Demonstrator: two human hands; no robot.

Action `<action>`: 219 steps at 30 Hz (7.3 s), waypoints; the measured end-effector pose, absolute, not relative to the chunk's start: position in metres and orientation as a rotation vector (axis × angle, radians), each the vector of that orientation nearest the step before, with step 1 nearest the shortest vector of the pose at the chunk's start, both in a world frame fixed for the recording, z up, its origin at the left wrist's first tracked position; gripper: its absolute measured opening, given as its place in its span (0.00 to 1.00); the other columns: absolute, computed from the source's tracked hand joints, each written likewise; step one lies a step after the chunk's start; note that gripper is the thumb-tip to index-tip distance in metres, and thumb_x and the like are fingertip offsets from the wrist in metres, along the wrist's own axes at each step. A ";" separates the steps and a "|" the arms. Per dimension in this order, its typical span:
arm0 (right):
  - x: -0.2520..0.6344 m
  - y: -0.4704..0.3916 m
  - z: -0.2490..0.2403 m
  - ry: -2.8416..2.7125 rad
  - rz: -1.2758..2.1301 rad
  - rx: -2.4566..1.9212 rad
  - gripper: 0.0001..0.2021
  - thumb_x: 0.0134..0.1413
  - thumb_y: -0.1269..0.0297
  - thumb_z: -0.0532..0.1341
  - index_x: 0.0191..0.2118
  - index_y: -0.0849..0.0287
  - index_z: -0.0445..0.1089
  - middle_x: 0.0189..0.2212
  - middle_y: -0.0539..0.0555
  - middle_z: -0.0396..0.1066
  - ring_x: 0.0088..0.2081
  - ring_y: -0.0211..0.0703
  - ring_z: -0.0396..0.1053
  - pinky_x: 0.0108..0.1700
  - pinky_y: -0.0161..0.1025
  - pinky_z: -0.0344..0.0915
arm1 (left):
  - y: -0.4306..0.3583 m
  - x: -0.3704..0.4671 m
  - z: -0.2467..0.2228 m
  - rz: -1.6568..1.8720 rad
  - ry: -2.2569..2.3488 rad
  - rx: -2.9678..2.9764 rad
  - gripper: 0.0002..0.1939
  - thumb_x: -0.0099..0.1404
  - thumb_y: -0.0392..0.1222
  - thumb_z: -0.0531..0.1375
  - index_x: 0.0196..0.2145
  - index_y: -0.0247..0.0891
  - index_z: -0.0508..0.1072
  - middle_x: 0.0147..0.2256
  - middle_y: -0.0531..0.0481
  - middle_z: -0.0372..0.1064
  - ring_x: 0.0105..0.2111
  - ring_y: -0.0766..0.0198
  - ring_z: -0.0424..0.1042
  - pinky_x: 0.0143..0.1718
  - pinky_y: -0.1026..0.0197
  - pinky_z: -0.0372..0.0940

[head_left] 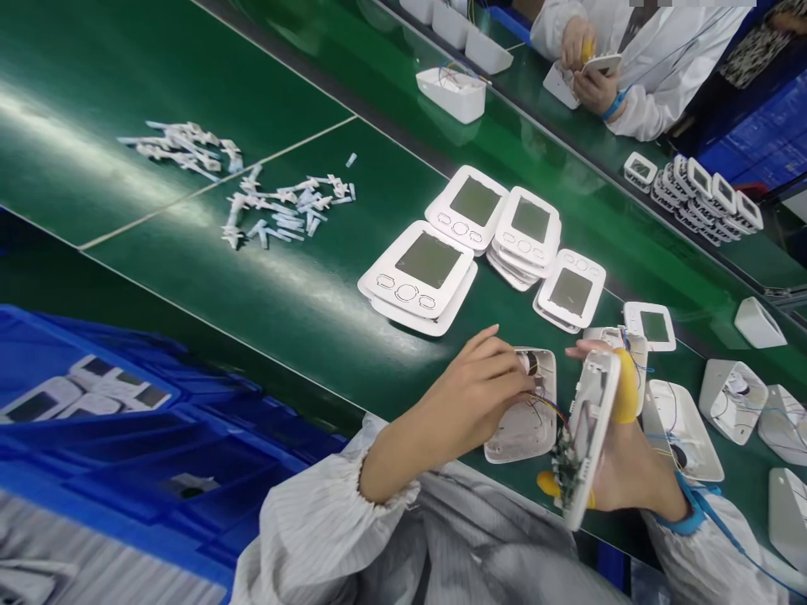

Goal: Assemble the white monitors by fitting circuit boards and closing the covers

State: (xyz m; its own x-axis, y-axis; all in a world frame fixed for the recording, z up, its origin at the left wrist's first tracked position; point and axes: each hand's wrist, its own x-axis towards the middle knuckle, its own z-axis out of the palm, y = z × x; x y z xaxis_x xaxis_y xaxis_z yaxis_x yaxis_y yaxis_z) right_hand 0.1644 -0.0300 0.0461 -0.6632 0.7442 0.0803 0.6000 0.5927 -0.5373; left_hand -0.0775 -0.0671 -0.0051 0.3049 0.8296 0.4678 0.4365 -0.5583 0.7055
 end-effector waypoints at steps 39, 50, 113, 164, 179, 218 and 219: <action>0.130 -0.038 0.041 -2.787 0.586 -0.975 0.58 0.46 0.55 0.75 0.76 0.47 0.38 0.69 0.67 0.42 0.69 0.74 0.49 0.64 0.71 0.63 | -0.144 -0.063 0.001 1.359 1.665 1.540 0.09 0.71 0.29 0.59 0.45 0.39 0.69 0.56 0.40 0.64 0.54 0.55 0.73 0.49 0.56 0.76; 0.134 -0.037 0.042 -2.789 0.625 -1.016 0.59 0.45 0.55 0.75 0.76 0.49 0.39 0.69 0.67 0.42 0.70 0.72 0.48 0.64 0.69 0.65 | -0.138 -0.033 -0.007 1.104 1.621 1.336 0.30 0.49 0.17 0.58 0.44 0.43 0.56 0.52 0.43 0.58 0.44 0.55 0.72 0.38 0.53 0.77; 0.137 -0.036 0.044 -2.714 0.623 -1.025 0.54 0.46 0.53 0.76 0.74 0.46 0.47 0.69 0.65 0.42 0.70 0.72 0.50 0.65 0.71 0.62 | -0.123 -0.041 -0.035 1.582 1.353 1.634 0.15 0.67 0.20 0.54 0.41 0.33 0.76 0.26 0.53 0.72 0.20 0.70 0.64 0.20 0.66 0.56; 0.136 -0.035 0.036 -2.678 0.511 -0.955 0.45 0.43 0.59 0.77 0.68 0.39 0.62 0.67 0.60 0.49 0.66 0.73 0.55 0.61 0.73 0.60 | -0.117 -0.039 -0.041 1.669 1.277 1.589 0.17 0.57 0.19 0.50 0.36 0.36 0.69 0.23 0.58 0.56 0.21 0.69 0.48 0.21 0.63 0.45; 0.138 -0.037 0.025 -2.658 0.468 -0.889 0.36 0.46 0.63 0.77 0.62 0.46 0.68 0.69 0.62 0.47 0.68 0.73 0.53 0.63 0.72 0.57 | -0.120 -0.038 -0.045 1.664 1.298 1.647 0.17 0.60 0.17 0.49 0.37 0.35 0.69 0.23 0.57 0.60 0.21 0.70 0.52 0.21 0.64 0.49; 0.137 -0.031 0.023 -2.674 0.463 -0.911 0.51 0.45 0.54 0.75 0.72 0.45 0.52 0.69 0.65 0.46 0.70 0.73 0.51 0.66 0.74 0.55 | -0.131 -0.052 -0.020 1.412 1.512 1.660 0.28 0.69 0.30 0.57 0.66 0.35 0.63 0.61 0.33 0.62 0.46 0.55 0.75 0.37 0.56 0.76; 0.137 -0.031 0.024 -2.686 0.457 -0.919 0.50 0.45 0.53 0.75 0.72 0.45 0.53 0.69 0.65 0.45 0.70 0.73 0.50 0.66 0.74 0.55 | -0.131 -0.051 -0.021 1.373 1.518 1.676 0.28 0.69 0.31 0.57 0.66 0.35 0.63 0.63 0.32 0.61 0.49 0.53 0.74 0.40 0.53 0.76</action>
State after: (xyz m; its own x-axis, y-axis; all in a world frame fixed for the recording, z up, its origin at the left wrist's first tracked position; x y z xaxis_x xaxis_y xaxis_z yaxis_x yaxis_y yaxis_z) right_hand 0.1375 -0.0310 0.0236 -0.7642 0.6282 0.1460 0.5445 0.7498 -0.3758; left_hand -0.0510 -0.1314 -0.0206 -0.1247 0.9304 0.3448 0.4362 -0.2607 0.8612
